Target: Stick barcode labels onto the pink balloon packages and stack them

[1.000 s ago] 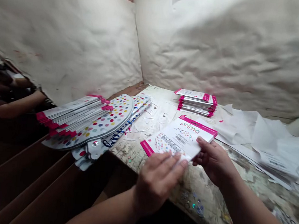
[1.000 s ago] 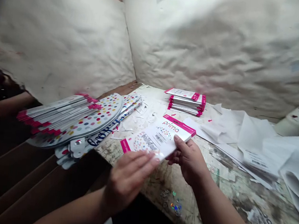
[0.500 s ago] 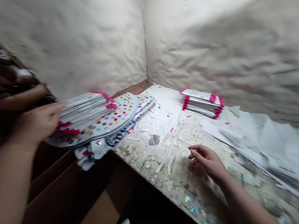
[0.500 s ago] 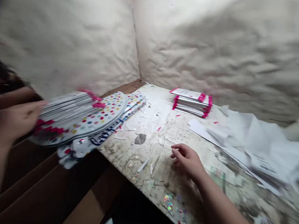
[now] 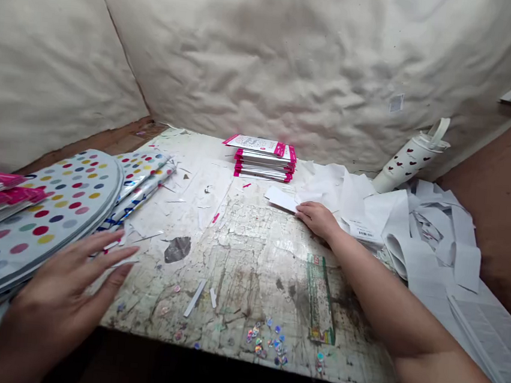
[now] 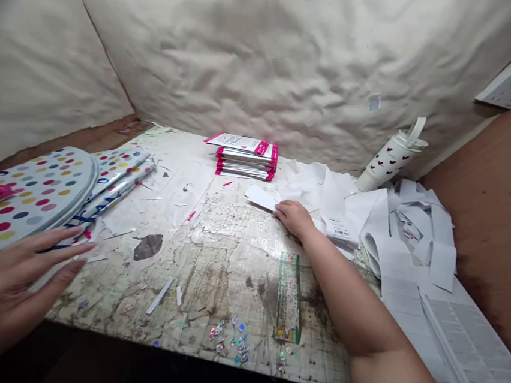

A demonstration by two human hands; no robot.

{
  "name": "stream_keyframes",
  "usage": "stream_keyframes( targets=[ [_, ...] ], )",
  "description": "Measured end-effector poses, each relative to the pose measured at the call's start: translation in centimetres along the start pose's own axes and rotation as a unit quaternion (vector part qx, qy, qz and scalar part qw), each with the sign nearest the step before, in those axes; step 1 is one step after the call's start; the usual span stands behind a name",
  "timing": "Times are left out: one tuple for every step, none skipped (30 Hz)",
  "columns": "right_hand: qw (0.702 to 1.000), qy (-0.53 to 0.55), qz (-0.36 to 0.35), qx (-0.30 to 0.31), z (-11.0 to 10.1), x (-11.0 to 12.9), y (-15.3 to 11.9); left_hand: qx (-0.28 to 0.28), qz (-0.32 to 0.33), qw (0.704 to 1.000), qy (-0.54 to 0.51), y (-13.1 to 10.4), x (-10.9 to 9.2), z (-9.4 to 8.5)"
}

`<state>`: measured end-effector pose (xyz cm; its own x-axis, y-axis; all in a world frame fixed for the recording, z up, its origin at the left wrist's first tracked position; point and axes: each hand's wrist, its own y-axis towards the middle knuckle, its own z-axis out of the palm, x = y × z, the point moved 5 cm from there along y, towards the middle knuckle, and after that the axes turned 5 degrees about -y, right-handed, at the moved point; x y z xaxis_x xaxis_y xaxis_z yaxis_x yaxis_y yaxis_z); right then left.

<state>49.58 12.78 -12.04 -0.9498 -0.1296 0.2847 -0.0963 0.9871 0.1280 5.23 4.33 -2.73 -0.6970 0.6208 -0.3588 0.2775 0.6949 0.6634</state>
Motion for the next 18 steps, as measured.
stream_keyframes(
  targets=[
    [1.000,0.008,-0.001,0.003,0.0,-0.1,0.0,0.019,-0.001,1.000,-0.011,0.1,-0.4,1.4],
    [1.000,0.017,0.001,0.006,0.0,-0.3,0.1,0.037,0.001,0.999,-0.024,0.2,-0.8,2.6],
    [1.000,0.026,0.005,0.008,0.0,-0.5,0.1,0.051,0.009,0.998,-0.036,0.5,-1.3,3.6],
    [0.999,0.036,0.009,0.010,-0.1,-0.7,0.2,0.059,0.022,0.997,-0.046,0.7,-1.8,4.4],
    [0.999,0.046,0.014,0.011,-0.1,-0.9,0.3,0.065,0.034,0.996,-0.055,1.0,-2.3,5.0],
    [0.998,0.056,0.018,0.013,-0.1,-1.1,0.4,0.068,0.044,0.995,-0.062,1.2,-2.8,5.4],
    [0.998,0.065,0.020,0.014,-0.2,-1.3,0.5,0.071,0.048,0.994,-0.069,1.3,-3.1,5.8],
    [0.997,0.073,0.021,0.017,-0.1,-1.4,0.6,0.075,0.048,0.993,-0.074,1.4,-3.4,6.1],
    [0.996,0.079,0.021,0.019,-0.1,-1.5,0.7,0.080,0.044,0.993,-0.079,1.5,-3.7,6.3],
    [0.996,0.084,0.021,0.020,0.0,-1.6,0.7,0.085,0.040,0.992,-0.085,1.5,-3.9,6.6],
    [0.996,0.086,0.022,0.021,0.0,-1.7,0.7,0.095,0.040,0.990,-0.091,1.5,-4.1,7.0],
    [0.996,0.087,0.023,0.021,0.0,-1.8,0.8,0.106,0.042,0.989,-0.097,1.5,-4.4,7.4],
    [0.996,0.085,0.023,0.020,0.0,-1.9,0.8,0.116,0.046,0.987,-0.102,1.7,-4.6,7.8],
    [0.996,0.082,0.022,0.020,-0.1,-2.0,0.8,0.128,0.053,0.985,-0.107,1.8,-5.0,8.3],
    [0.997,0.077,0.019,0.018,-0.3,-2.0,0.8,0.137,0.059,0.983,-0.111,2.1,-5.4,8.8],
    [0.997,0.069,0.016,0.015,-0.6,-1.8,0.7,0.145,0.066,0.980,-0.116,2.5,-5.9,9.4],
    [0.998,0.058,0.012,0.007,-0.9,-1.4,0.6,0.151,0.077,0.978,-0.121,3.0,-6.5,10.0],
    [0.999,0.043,0.008,-0.005,-1.3,-0.8,0.4,0.154,0.093,0.976,-0.125,3.6,-7.2,10.7]
  ],
)
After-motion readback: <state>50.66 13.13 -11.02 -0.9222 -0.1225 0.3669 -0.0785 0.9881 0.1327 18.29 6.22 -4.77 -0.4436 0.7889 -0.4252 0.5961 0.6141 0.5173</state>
